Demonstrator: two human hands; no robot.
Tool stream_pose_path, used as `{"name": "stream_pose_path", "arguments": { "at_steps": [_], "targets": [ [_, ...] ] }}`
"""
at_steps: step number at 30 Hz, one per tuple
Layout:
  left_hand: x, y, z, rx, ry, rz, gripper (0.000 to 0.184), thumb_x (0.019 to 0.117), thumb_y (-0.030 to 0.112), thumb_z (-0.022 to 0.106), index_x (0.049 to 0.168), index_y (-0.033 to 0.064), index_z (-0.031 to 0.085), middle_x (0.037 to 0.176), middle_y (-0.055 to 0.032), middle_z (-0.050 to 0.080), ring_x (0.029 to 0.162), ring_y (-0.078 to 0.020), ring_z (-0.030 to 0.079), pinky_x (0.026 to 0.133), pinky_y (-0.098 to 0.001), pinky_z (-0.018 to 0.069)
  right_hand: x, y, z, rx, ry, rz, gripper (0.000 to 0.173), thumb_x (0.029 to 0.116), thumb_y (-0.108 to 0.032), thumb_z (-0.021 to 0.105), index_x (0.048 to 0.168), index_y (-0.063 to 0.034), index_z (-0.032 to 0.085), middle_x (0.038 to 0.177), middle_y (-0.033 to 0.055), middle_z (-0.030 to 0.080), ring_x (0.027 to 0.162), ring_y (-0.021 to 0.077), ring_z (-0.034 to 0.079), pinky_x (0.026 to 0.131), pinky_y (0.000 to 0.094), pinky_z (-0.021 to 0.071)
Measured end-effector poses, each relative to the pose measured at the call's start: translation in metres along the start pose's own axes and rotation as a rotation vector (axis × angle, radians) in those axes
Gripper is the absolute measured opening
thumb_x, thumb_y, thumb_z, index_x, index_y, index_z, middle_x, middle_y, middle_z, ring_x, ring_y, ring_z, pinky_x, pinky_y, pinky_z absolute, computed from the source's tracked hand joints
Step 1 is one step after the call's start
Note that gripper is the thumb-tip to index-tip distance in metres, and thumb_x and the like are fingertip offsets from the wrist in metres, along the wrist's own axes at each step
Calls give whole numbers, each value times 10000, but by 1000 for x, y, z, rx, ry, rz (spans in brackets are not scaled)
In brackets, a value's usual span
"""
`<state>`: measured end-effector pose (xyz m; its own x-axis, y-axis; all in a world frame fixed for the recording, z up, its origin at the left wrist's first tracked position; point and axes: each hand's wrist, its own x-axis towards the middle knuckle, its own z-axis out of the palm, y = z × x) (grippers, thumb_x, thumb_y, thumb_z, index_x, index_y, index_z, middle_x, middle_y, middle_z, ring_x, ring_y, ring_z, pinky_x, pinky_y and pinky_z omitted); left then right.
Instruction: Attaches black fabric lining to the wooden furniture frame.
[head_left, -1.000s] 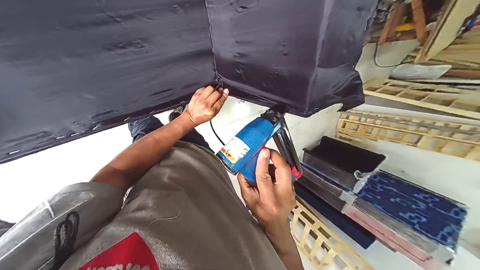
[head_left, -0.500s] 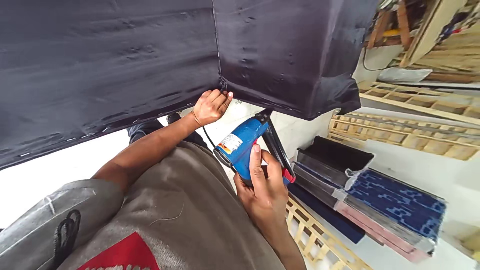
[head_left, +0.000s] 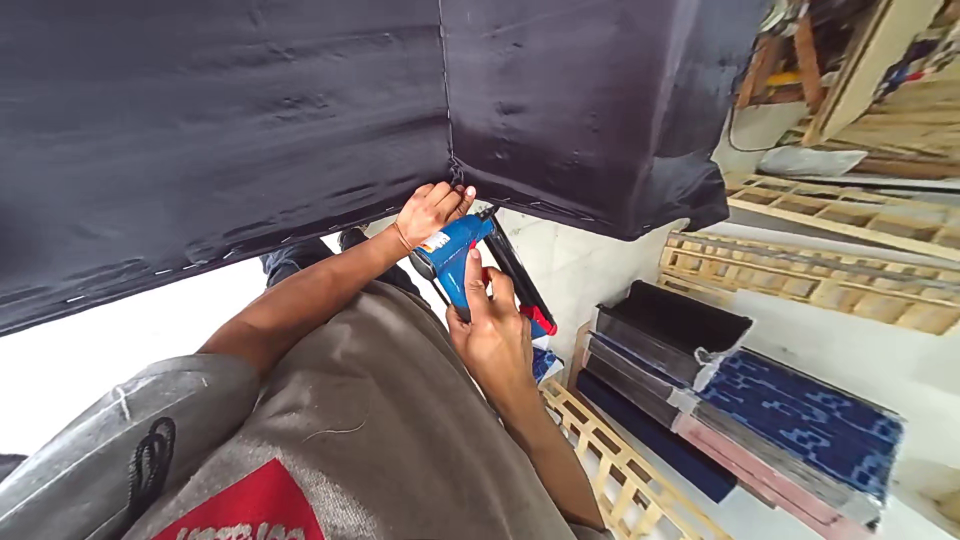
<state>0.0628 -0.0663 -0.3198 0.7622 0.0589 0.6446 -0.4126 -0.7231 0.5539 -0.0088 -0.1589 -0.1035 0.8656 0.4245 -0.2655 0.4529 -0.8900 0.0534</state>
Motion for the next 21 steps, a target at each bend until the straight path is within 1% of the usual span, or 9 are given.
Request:
{"name": "stream_pose_path", "arguments": {
  "at_steps": [3,5,10,11,12,14,16,19,21],
  "targets": [
    [1,8,-8,13,-78,-40,305,993,75,557,1236,-30,707,934,-154,755,822,-297,711,666,-392,555,-10,5,4,82,14,-48,609,839,-175,703,1425,-36,605,1214,226,659,717,253,702,516,376,567],
    [0,21,-13,3,-150,-127,334,995,84,547,1276,-39,680,1000,-161,753,850,-296,716,646,-383,562,-13,8,7,127,44,-60,605,832,-174,715,1404,-6,612,1237,229,659,746,248,712,534,374,580],
    [-14,40,-13,-303,-234,-472,443,980,170,590,1393,15,632,1308,-142,707,929,-293,735,678,-413,587,-1,15,15,153,51,-77,616,842,-176,714,1421,0,595,1252,224,653,772,243,712,551,368,582],
    [-14,42,-16,-390,-251,-564,439,979,179,608,1393,35,640,1269,-164,717,909,-315,740,696,-447,595,3,16,16,151,44,-82,618,842,-171,710,1425,-5,592,1253,223,651,773,245,711,549,369,580],
    [-13,43,-18,-449,-259,-631,434,970,192,622,1376,43,654,1168,-195,732,870,-340,736,704,-479,596,7,16,17,146,36,-84,617,842,-167,708,1428,-10,591,1259,222,650,772,247,713,548,372,581],
    [-15,42,-18,-496,-272,-677,439,959,216,637,1365,48,661,1059,-225,733,831,-357,727,709,-505,591,14,18,21,138,28,-82,616,843,-157,704,1431,-12,590,1268,224,645,751,250,711,543,375,581],
    [-21,39,-15,-497,-275,-673,439,955,221,646,1354,37,664,1016,-225,734,809,-352,726,711,-501,589,18,19,25,119,23,-79,615,847,-159,703,1434,-20,589,1273,226,643,737,252,708,538,376,578],
    [-23,34,-17,-541,-355,-742,373,960,215,655,1267,7,697,1012,-214,735,887,-347,729,822,-501,586,20,18,31,80,-5,-71,614,847,-163,704,1438,-40,593,1255,229,645,690,259,698,513,379,566],
    [-24,30,-21,-498,-398,-680,426,980,220,626,1371,52,655,1036,-198,734,898,-334,726,822,-482,581,21,16,29,73,-54,-62,626,846,-175,700,1449,-51,587,1209,220,652,647,253,681,489,385,551]
  ]
}}
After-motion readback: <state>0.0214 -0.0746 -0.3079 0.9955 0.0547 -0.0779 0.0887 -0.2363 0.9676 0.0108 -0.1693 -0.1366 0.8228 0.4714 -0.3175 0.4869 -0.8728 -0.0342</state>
